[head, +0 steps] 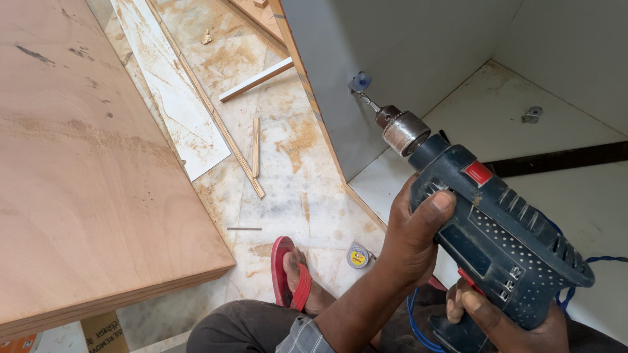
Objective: The person uses a power drill to drive a screw into a cabinet wall, then inserts a plastic wall anchor into the hole. They measure the distance between the anchor and a lower point using a tape measure, mark the spot, insert another anchor, and drill a screw into it.
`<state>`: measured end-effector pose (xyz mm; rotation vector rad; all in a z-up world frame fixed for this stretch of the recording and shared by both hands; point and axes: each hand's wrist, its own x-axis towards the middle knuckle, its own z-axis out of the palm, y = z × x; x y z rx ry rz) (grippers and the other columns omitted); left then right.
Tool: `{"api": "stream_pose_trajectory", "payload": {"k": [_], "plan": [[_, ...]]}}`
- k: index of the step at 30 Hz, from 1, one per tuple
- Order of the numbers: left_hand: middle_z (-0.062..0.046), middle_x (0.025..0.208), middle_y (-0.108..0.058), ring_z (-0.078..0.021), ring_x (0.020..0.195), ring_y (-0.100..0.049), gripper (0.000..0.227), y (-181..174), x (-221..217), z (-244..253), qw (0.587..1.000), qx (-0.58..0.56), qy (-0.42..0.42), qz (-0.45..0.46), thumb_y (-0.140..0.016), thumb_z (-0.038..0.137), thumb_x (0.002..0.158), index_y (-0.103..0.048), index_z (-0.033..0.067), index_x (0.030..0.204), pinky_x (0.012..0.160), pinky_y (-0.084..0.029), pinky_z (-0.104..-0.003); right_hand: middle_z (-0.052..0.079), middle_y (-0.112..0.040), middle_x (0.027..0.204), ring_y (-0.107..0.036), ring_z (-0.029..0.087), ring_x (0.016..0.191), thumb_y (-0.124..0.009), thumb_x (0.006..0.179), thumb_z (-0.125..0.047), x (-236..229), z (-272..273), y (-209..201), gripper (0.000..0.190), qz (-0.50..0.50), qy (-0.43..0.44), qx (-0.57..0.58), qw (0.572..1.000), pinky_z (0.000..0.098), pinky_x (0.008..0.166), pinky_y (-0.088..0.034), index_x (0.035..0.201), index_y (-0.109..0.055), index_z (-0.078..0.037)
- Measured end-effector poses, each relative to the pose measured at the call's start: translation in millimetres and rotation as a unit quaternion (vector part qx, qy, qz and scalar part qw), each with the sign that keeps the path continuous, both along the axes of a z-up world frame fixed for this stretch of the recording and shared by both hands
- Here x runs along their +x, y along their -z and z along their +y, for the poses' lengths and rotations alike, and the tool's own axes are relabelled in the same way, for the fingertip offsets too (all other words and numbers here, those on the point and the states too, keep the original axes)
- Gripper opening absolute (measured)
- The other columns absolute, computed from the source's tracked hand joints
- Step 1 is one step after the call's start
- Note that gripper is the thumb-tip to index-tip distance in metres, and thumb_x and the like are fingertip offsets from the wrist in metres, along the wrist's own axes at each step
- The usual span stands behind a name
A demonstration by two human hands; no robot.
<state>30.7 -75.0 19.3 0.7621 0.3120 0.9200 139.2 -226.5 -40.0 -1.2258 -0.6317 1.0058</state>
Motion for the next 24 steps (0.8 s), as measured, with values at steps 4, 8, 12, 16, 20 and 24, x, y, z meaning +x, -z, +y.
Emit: {"api": "stream_pose_trajectory", "payload": {"k": [4,8,12,16,20,24], "plan": [[-0.012,0.109,-0.066,-0.0201,0.103,-0.066,0.065,4,1,0,1.000,0.000,-0.006,-0.001,-0.075,0.048,0.095,-0.054,-0.0025,0.130,0.097,-0.056,-0.037,0.023,-0.067,0.087,-0.073,0.026,0.075,-0.076,0.085,0.007,-1,0,1,0.066,-0.022,-0.001,0.000,1.000,0.0460,0.063,-0.065,0.144,-0.047,0.009],[-0.013,0.109,-0.065,-0.0202,0.104,-0.066,0.065,8,2,0,1.000,0.007,-0.008,0.002,-0.074,0.048,0.096,-0.054,-0.0033,0.130,0.097,-0.056,-0.037,0.023,-0.068,0.085,-0.074,0.026,0.074,-0.075,0.086,0.006,-1,1,1,0.069,-0.012,0.005,-0.002,1.000,0.0470,0.062,-0.065,0.147,-0.044,0.007],[-0.013,0.111,-0.064,-0.0195,0.105,-0.065,0.066,10,2,1,1.000,0.001,-0.009,0.002,-0.074,0.048,0.095,-0.053,-0.0028,0.131,0.098,-0.056,-0.037,0.022,-0.068,0.084,-0.074,0.025,0.074,-0.075,0.086,0.004,2,1,2,0.064,-0.018,-0.005,-0.003,1.000,0.0465,0.062,-0.065,0.143,-0.046,0.010],[-0.013,0.109,-0.064,-0.0199,0.105,-0.066,0.066,11,2,1,1.000,0.008,-0.006,-0.002,-0.074,0.049,0.096,-0.053,-0.0031,0.131,0.097,-0.057,-0.037,0.023,-0.069,0.082,-0.074,0.026,0.074,-0.076,0.085,0.004,2,0,3,0.067,-0.023,0.005,-0.016,1.000,0.0465,0.064,-0.064,0.145,-0.047,0.009],[-0.013,0.110,-0.065,-0.0200,0.105,-0.065,0.065,9,2,2,1.000,0.007,-0.003,-0.006,-0.074,0.048,0.096,-0.054,-0.0028,0.131,0.098,-0.056,-0.037,0.023,-0.069,0.083,-0.074,0.027,0.074,-0.077,0.084,0.005,3,1,3,0.068,-0.021,0.003,-0.025,0.999,0.0478,0.063,-0.065,0.145,-0.046,0.010],[-0.012,0.111,-0.065,-0.0193,0.106,-0.065,0.063,8,1,2,1.000,0.010,-0.009,-0.002,-0.074,0.048,0.097,-0.055,-0.0023,0.130,0.098,-0.056,-0.037,0.023,-0.068,0.083,-0.074,0.027,0.074,-0.077,0.084,0.006,0,2,1,0.069,-0.023,0.009,-0.037,0.999,0.0479,0.063,-0.066,0.145,-0.046,0.009]]}}
